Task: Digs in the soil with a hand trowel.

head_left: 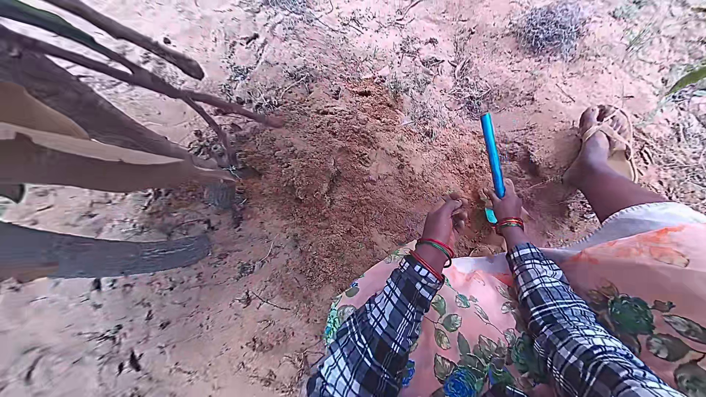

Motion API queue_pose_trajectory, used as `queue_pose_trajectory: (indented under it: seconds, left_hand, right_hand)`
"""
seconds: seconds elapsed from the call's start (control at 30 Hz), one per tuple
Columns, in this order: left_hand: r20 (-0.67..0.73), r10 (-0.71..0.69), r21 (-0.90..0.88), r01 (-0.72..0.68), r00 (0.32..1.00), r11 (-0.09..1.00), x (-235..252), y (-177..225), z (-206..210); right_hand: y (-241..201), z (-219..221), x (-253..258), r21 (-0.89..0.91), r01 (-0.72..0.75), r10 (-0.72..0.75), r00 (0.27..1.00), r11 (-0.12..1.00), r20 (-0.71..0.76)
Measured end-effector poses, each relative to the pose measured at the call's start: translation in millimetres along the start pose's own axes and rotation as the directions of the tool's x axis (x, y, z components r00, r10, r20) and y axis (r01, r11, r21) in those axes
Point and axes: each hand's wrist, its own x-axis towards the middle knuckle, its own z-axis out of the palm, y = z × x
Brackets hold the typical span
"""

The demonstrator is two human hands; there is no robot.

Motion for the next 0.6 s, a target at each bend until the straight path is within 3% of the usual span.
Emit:
queue_pose_trajectory:
  seconds: [0.1, 0.2, 0.33, 0.43, 0.6]
  left_hand:
    - [-0.039, 0.02, -0.044, -0.022, 0.999, 0.999, 7, 6, -8]
    - [-0.063, 0.042, -0.082, -0.047, 0.997, 0.996, 10, 12, -10]
    - [-0.091, 0.045, -0.071, -0.052, 0.995, 0.996, 10, 17, -12]
    - [-0.091, 0.062, -0.094, -0.071, 0.994, 0.993, 10, 24, -14]
    - [-0.029, 0.086, -0.11, -0.089, 0.996, 0.99, -3, 25, -12]
  right_hand:
    - [-82, 2, 9, 0.124, 0.243, -0.248, 0.968, 0.962, 0.032]
    - [-184, 3, 25, 0.252, 0.458, -0.471, 0.882, 0.853, -0.007]
    - [-282, -3, 44, 0.108, 0.455, -0.468, 0.867, 0.884, 0.171]
    - [-271, 2, 35, 0.011, 0.419, -0.413, 0.891, 0.908, 0.191]
    - [-165, 1, 3, -0.089, 0.31, -0.291, 0.94, 0.947, 0.18]
